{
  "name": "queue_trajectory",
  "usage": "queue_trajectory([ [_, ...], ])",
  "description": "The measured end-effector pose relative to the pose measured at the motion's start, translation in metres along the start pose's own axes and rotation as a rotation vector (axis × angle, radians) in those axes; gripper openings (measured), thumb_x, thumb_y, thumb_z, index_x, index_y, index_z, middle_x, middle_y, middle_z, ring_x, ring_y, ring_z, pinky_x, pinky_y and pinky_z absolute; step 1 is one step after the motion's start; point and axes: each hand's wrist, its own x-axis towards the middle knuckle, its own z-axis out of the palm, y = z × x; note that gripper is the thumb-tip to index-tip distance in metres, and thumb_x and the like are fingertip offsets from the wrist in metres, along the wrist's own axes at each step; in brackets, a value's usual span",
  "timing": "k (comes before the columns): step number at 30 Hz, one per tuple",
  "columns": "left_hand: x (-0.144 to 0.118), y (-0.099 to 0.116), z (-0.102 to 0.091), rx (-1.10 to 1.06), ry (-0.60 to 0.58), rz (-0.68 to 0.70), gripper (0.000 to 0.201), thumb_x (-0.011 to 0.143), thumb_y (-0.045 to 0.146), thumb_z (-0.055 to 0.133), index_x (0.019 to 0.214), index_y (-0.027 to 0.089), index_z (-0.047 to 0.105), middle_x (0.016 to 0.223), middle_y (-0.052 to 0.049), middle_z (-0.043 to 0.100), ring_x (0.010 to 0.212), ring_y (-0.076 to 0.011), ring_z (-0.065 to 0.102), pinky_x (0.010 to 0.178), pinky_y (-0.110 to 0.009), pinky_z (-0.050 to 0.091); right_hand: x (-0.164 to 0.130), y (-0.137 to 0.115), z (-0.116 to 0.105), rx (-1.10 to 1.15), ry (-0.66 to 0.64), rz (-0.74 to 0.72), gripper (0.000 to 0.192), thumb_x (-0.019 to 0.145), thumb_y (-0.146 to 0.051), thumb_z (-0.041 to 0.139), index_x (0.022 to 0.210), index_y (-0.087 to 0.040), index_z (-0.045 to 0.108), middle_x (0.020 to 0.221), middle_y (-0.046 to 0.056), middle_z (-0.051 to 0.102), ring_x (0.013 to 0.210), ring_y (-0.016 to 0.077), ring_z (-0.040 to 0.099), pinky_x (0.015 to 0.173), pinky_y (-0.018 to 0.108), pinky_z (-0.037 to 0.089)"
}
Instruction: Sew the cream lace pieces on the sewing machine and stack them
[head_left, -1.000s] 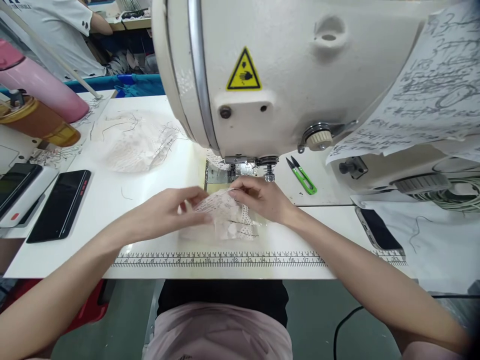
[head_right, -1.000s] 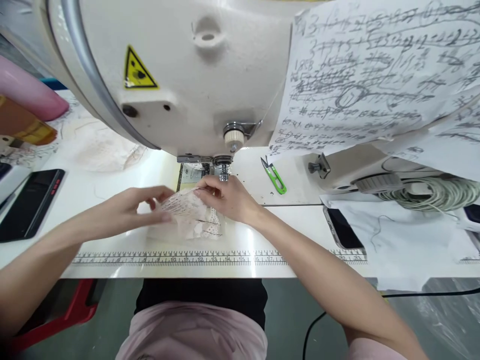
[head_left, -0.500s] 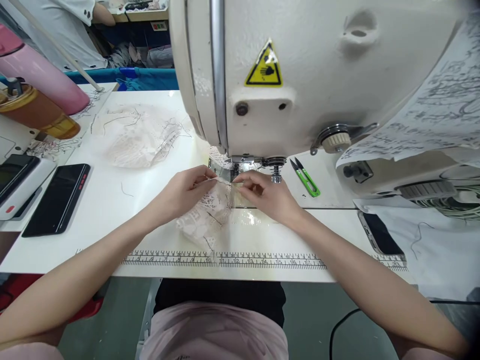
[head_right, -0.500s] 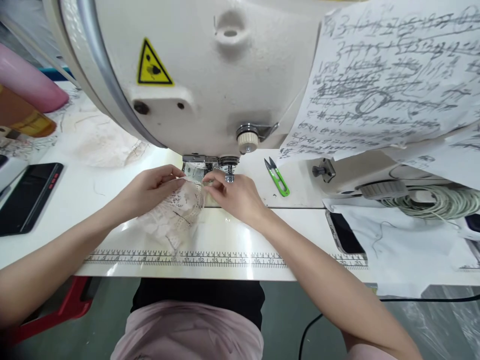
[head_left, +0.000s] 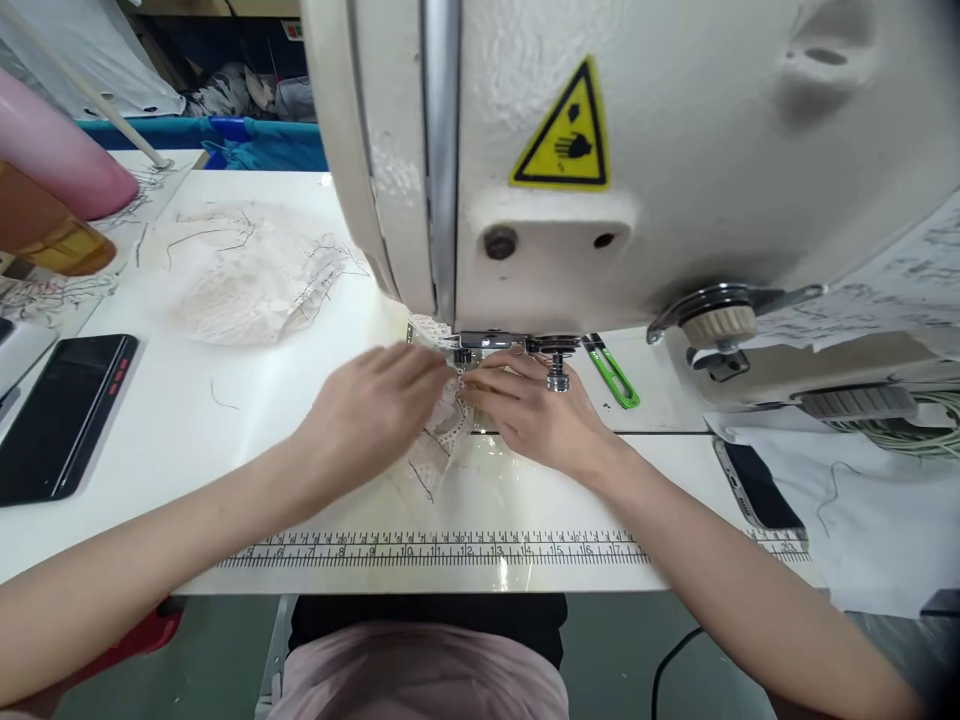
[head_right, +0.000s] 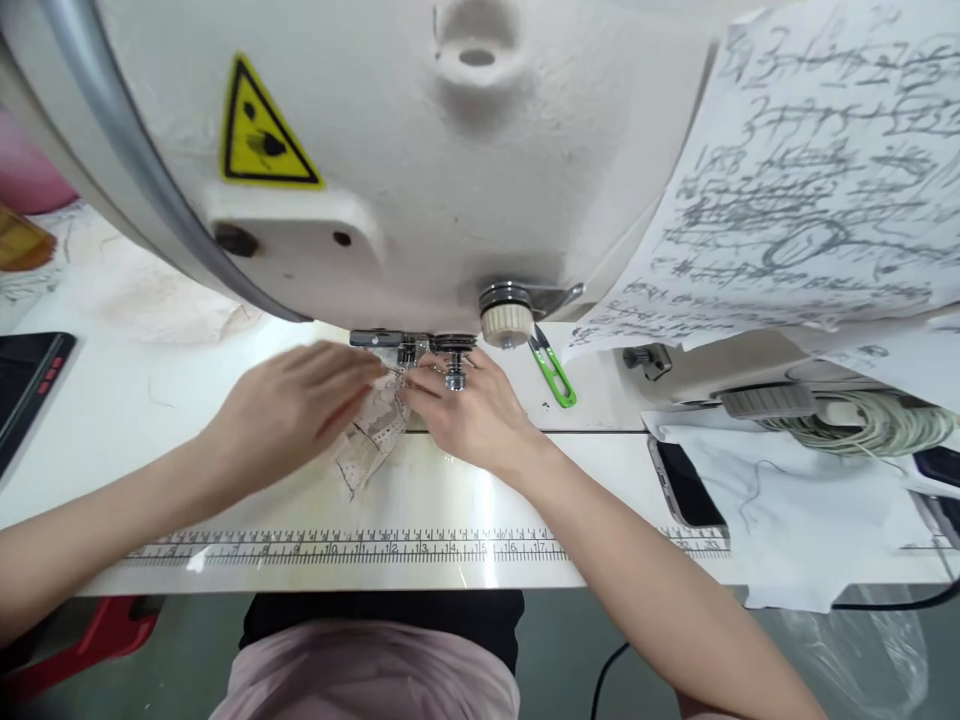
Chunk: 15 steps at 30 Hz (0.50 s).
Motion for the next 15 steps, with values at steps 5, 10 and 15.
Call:
queue_trajectory([
  [5,-0.015,0.006,0.023,0.021,0.009,0.116,0.035,0.099,0.023,0.045,0.128,0.009,0.059,0.134,-0.013,0.058,0.126,-0.0272,0.055,0.101,-0.040,0.051,0.000,-0.001,-0.001,-0.013,-0.068,0.084,0.032,0.092,-0.007,0.044,0.103,-0.025,0.068,0.115,-0.002,0.071,0.101,0.0169,0.062,0.075,0.034,0.043],
  [10,-0.007,-0.006,0.031,-0.087,-0.033,0.064,0.037,0.099,0.026,0.045,0.131,0.014,0.058,0.131,-0.010,0.061,0.127,-0.0272,0.054,0.105,-0.043,0.050,-0.001,0.002,0.004,0.075,-0.158,0.196,0.031,0.094,-0.016,0.046,0.114,-0.028,0.066,0.124,0.003,0.067,0.106,0.0212,0.061,0.087,0.039,0.046],
  [15,-0.003,-0.009,0.030,-0.097,-0.012,0.049,0.036,0.098,0.026,0.045,0.127,0.012,0.060,0.126,-0.011,0.065,0.126,-0.0277,0.055,0.105,-0.043,0.050,0.001,0.004,0.008,0.161,-0.172,0.216,0.029,0.092,-0.018,0.052,0.116,-0.027,0.066,0.121,0.005,0.068,0.112,0.0229,0.059,0.092,0.040,0.048],
])
